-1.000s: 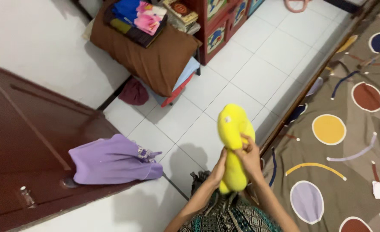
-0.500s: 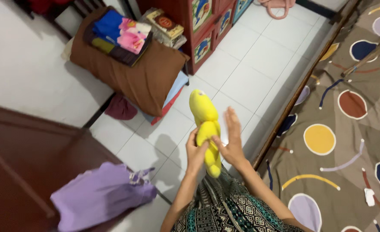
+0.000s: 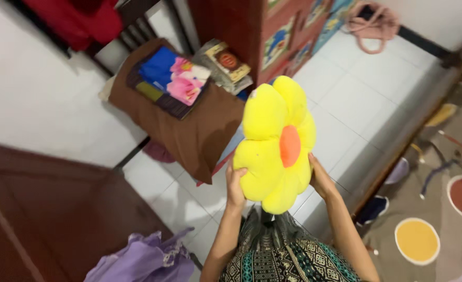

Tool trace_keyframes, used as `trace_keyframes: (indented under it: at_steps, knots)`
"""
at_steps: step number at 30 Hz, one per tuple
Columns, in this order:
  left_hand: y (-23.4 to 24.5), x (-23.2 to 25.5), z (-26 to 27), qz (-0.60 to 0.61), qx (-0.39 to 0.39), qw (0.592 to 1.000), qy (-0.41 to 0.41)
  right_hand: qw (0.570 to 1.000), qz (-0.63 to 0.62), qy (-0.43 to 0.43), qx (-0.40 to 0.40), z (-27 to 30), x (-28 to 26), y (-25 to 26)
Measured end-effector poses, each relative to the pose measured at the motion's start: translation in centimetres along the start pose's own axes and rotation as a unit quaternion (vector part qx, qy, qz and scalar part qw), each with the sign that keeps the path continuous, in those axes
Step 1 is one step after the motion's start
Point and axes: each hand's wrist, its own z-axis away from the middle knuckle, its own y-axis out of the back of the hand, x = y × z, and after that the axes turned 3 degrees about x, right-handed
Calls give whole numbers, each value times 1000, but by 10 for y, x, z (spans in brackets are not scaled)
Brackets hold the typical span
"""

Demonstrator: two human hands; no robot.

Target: The person organizes bed linens by moving a pillow, beating the mattress with a broom, replacing pillowcases on two pillows, folding a patterned cloth, and placing a flower-shaped cushion on the bed.

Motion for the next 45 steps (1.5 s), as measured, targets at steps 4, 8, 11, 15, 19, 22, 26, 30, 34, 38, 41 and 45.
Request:
trace_keyframes:
  at_steps: [4,8,11,15,19,22,26,30,34,38,41,45]
  knots:
    - [48,14,-22,-159,44,985,-42,988,-14,136,73,-16,-29,-38]
    - [92,6,-47,-316,121,941,8,952,94,268,112,-34,-52,-90]
    - [124,19,-64,-369,141,919,-9,923,125,348,105,-45,-70,-130]
    - [146,80,-111,-421,112,897,72,901,103,415,77,-69,-118,-183]
    - [149,131,-159,-421,116,900,-19,865,104,488,59,-78,-179,-232]
    - [155,161,-198,-434,122,884,-120,850,75,517,69,-88,-223,-272]
    - [183,167,-248,-405,198,872,-190,811,176,554,70,-136,-241,-320]
    - [239,110,-297,-668,246,684,-159,716,400,564,96,-204,-204,-360]
    - [279,11,-323,-799,51,595,-68,639,680,334,-133,-244,-137,-404]
    - [298,-36,-315,-755,19,652,74,670,662,304,-142,-260,-111,-401]
    - [297,-39,-320,-759,32,649,35,677,635,337,-159,-267,-110,-387]
    - [277,-27,-315,-761,53,644,50,685,607,374,-152,-260,-116,-370]
